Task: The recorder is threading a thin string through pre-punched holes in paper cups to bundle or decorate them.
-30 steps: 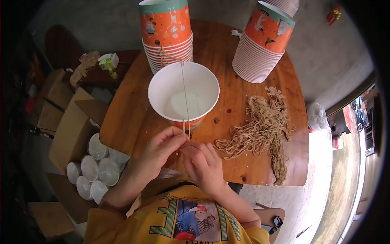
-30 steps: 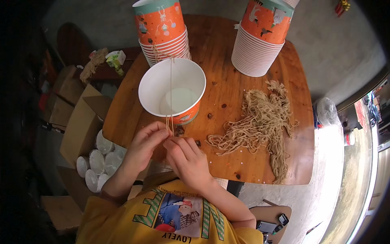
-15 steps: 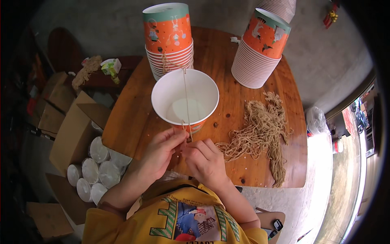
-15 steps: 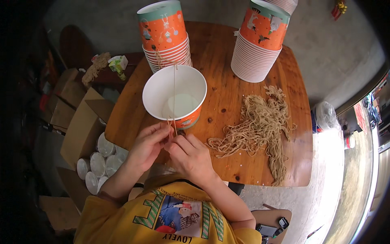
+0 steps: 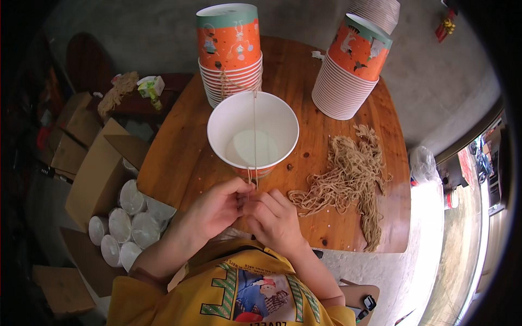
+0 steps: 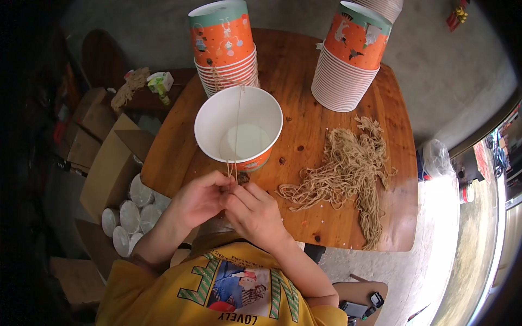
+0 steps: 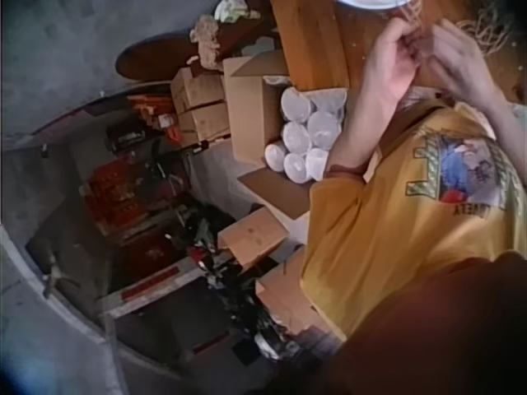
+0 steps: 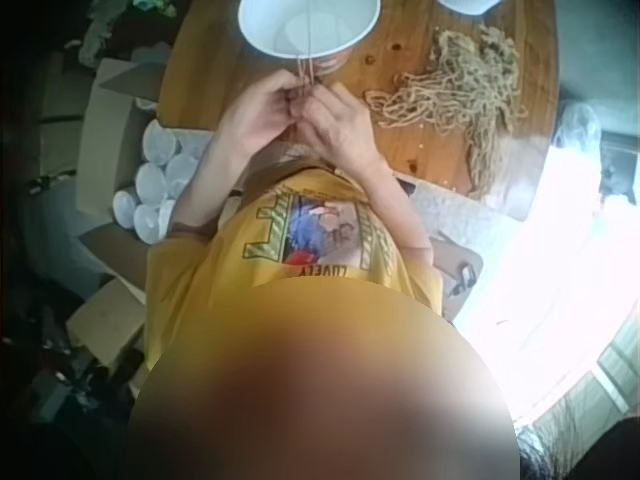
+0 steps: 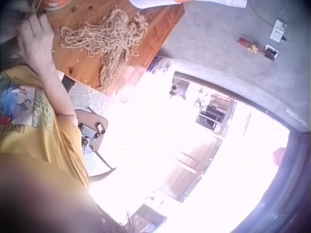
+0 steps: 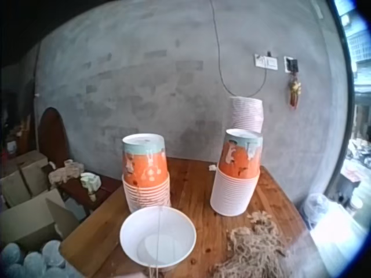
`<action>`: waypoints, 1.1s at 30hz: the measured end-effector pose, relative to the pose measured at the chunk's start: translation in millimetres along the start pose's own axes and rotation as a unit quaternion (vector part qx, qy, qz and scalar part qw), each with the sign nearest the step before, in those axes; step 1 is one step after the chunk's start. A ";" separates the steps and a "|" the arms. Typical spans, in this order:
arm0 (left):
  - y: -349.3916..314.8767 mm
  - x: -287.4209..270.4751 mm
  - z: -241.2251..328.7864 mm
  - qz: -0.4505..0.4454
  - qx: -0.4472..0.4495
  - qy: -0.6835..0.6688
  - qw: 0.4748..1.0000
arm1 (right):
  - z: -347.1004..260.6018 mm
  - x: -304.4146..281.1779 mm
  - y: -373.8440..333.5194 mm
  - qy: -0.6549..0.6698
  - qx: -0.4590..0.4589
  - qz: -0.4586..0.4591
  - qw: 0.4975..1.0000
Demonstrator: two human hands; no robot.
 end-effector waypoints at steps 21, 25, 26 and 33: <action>18.2 -6.9 42.4 0.078 0.110 0.170 0.976 | 6.9 -2.3 -2.4 -0.044 -0.047 -0.074 0.995; 15.5 -22.1 52.5 0.072 0.199 0.245 0.946 | 34.4 -35.1 1.3 -0.193 0.087 -0.004 0.977; 18.9 -32.2 58.9 0.058 0.247 0.337 0.907 | 41.5 -39.4 4.8 -0.228 0.111 -0.005 0.967; 3.0 4.3 106.4 -0.051 0.505 0.690 0.516 | 83.1 -82.7 69.1 0.200 0.316 0.024 0.927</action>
Point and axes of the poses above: each hand's wrist, its own y-axis towards the middle knuckle, its own x-axis out of the palm, z = x × y, the point moved 5 cm from there along y, towards the middle knuckle, and after that the axes turned 5 degrees about -y, right-handed, at the moved point
